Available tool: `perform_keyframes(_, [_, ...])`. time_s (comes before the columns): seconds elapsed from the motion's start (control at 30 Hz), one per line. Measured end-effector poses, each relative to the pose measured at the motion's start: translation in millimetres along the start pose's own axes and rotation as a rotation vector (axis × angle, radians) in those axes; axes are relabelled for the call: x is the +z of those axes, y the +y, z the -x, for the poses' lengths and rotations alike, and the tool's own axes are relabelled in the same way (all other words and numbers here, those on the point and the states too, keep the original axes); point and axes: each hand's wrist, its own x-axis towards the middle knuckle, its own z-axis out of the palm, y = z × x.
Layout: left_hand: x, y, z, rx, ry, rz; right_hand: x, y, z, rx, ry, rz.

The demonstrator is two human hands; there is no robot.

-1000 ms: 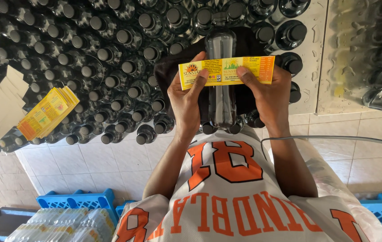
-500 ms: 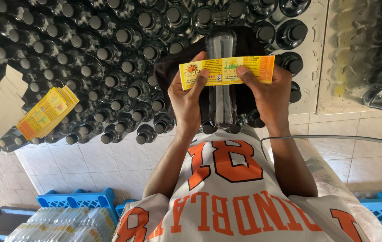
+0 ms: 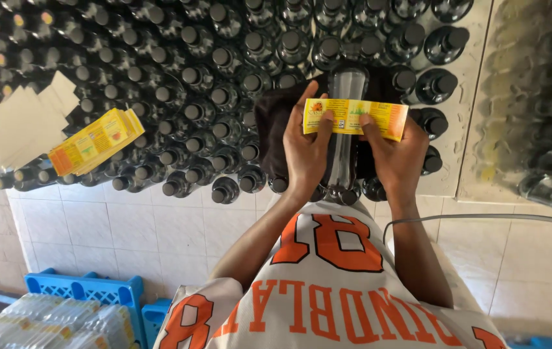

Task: Manually peeling and applying adhesive labels to plastic bottles in a production setting.

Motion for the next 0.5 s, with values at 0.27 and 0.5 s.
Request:
perform_keyframes(0.27, [-1.2,-29.2,-2.8,-0.020,0.025,0.099,7.4,-10.4,5.2,0.027,0.110,-0.051])
perform_keyframes(0.5, [11.3,60.0,8.7,0.201,-0.110,0.353,-6.4,18.8,21.0,-0.175,0.043,-0.615])
